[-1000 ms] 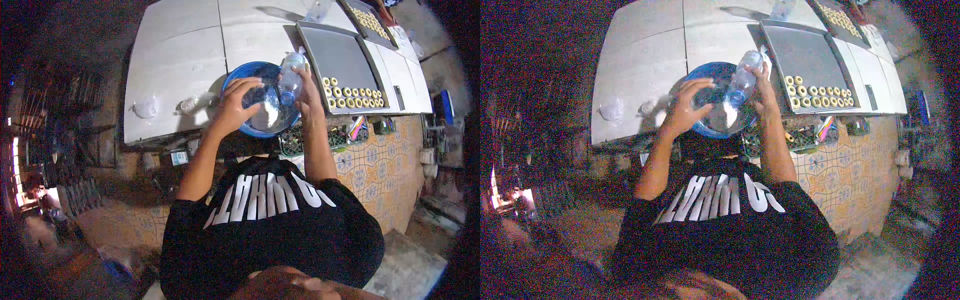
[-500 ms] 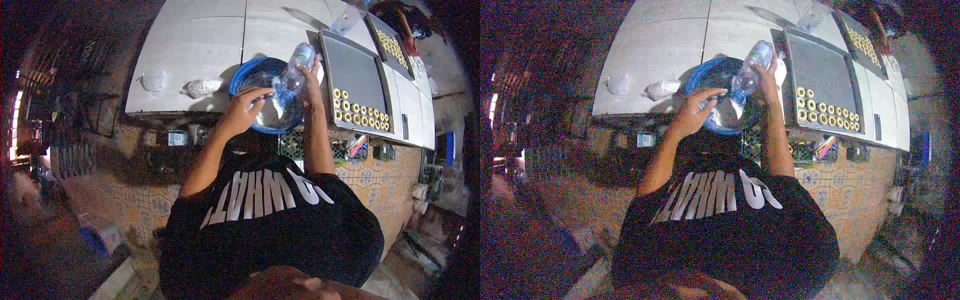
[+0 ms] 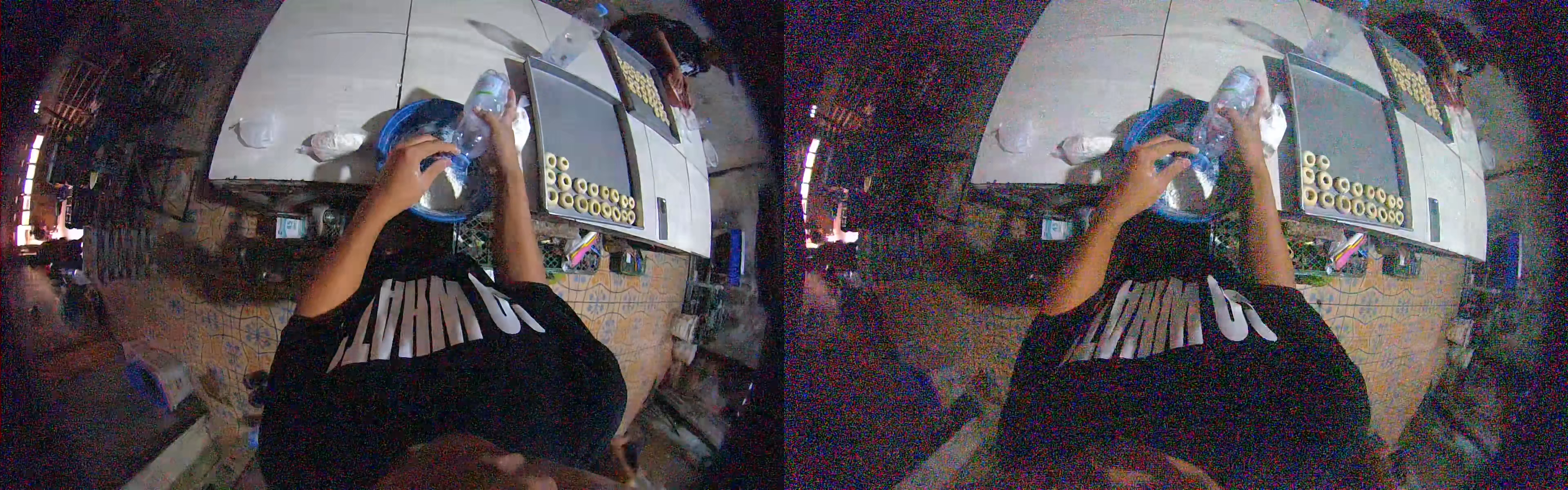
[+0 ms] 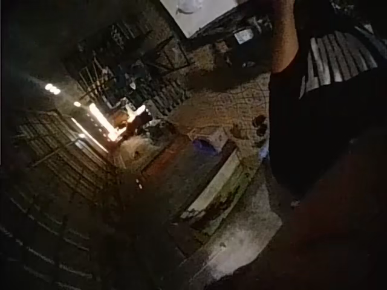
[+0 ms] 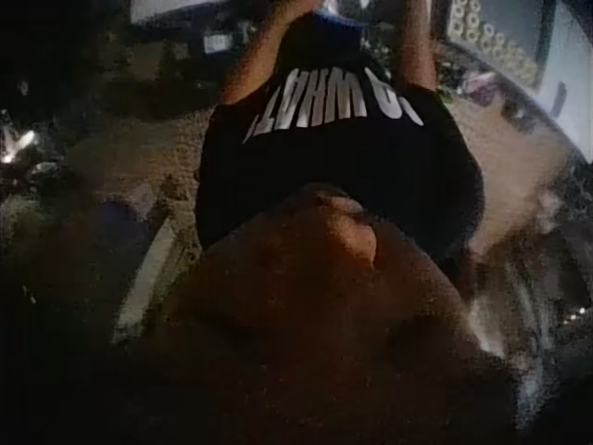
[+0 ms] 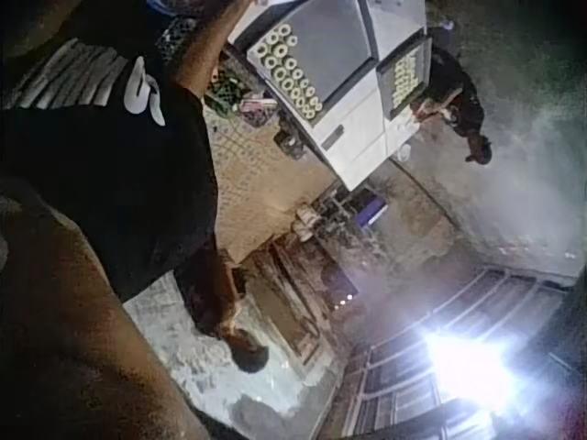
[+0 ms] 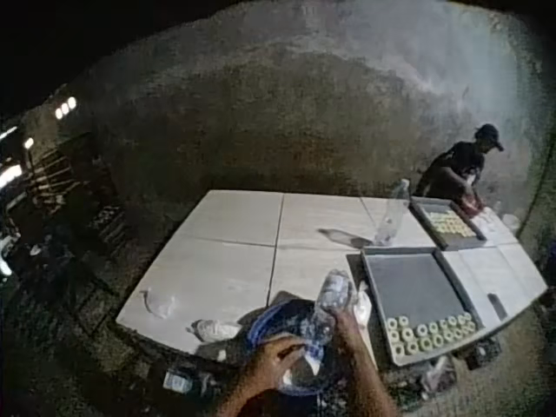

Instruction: The person empties bags of flour into a bowl, pours water from a plastic bottle into the bowl, and kneads the dough mixture by hand.

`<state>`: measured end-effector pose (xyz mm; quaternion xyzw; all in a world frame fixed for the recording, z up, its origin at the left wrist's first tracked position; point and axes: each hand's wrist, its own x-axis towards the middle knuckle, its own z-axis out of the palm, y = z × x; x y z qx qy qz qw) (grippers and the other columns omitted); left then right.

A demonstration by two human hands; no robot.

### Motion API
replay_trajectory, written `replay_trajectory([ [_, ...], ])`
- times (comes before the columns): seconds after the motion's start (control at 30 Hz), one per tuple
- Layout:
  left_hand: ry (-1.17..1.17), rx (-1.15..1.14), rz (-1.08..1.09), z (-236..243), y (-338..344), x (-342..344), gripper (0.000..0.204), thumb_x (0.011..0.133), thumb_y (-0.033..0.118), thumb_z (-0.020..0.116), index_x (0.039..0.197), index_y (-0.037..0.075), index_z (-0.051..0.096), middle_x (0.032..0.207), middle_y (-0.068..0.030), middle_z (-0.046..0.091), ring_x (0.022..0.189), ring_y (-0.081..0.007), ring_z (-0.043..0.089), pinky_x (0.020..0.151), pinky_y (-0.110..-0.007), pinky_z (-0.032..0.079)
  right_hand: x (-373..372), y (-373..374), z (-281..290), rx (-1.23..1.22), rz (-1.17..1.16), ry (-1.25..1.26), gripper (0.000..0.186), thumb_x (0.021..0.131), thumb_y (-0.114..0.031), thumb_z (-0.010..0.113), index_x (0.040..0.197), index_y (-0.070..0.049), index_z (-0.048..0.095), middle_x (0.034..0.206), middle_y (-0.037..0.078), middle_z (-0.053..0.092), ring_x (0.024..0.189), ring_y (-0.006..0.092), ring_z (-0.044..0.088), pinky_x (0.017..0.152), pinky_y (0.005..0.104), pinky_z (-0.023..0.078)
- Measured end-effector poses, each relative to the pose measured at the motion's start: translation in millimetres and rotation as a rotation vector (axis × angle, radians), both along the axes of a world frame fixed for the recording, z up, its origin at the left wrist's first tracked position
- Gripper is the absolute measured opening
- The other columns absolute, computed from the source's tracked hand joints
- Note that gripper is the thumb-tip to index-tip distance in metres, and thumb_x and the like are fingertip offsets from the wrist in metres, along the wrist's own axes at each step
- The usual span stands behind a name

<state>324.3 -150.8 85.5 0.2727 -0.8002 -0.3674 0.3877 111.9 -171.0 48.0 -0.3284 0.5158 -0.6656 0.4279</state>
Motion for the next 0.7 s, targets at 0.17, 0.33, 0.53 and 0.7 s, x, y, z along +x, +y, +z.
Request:
replay_trajectory([
  [0.17, -0.004, 0.012, 0.007, -4, -3, -1, 0.019, 0.082, 0.007, 0.069, 0.101, 0.004, 0.07, 0.095, -0.0135, 0.067, 0.089, -0.0288, 0.065, 0.081, -0.036, 0.049, 2, -2, -1, -0.048, 0.004, 0.016, 0.1, 0.077, -0.02, 0.071, 0.153, -0.02, 0.007, 0.146, 0.019, 0.027, 0.123, 0.034, 0.045, 0.089, 0.0427, 0.05],
  [0.33, 0.001, 0.007, -0.005, -2, -3, -5, 0.019, 0.082, 0.008, 0.07, 0.101, 0.005, 0.069, 0.095, -0.0136, 0.067, 0.089, -0.0289, 0.065, 0.081, -0.036, 0.049, -11, -8, -16, -0.106, 0.022, -0.056, 0.094, 0.08, -0.004, 0.063, 0.152, -0.027, 0.008, 0.137, 0.021, 0.034, 0.093, 0.0335, 0.062, 0.076, 0.0426, 0.056],
  [0.53, -0.005, 0.029, -0.018, -1, -4, -5, 0.018, 0.082, 0.008, 0.069, 0.1, 0.004, 0.069, 0.095, -0.0138, 0.067, 0.091, -0.0288, 0.065, 0.082, -0.035, 0.049, -18, -12, -24, -0.144, -0.004, 0.08, 0.095, 0.079, -0.007, 0.065, 0.152, -0.026, 0.007, 0.144, 0.019, 0.028, 0.1, 0.0323, 0.06, 0.08, 0.0425, 0.056],
  [0.7, 0.031, -0.005, -0.016, -2, -3, -5, 0.019, 0.082, 0.007, 0.069, 0.101, 0.004, 0.069, 0.095, -0.0138, 0.067, 0.09, -0.029, 0.064, 0.081, -0.035, 0.049, -12, -10, -16, -0.124, -0.01, 0.022, 0.096, 0.079, -0.005, 0.066, 0.152, -0.024, 0.008, 0.136, 0.02, 0.037, 0.096, 0.0314, 0.061, 0.079, 0.0411, 0.056],
])
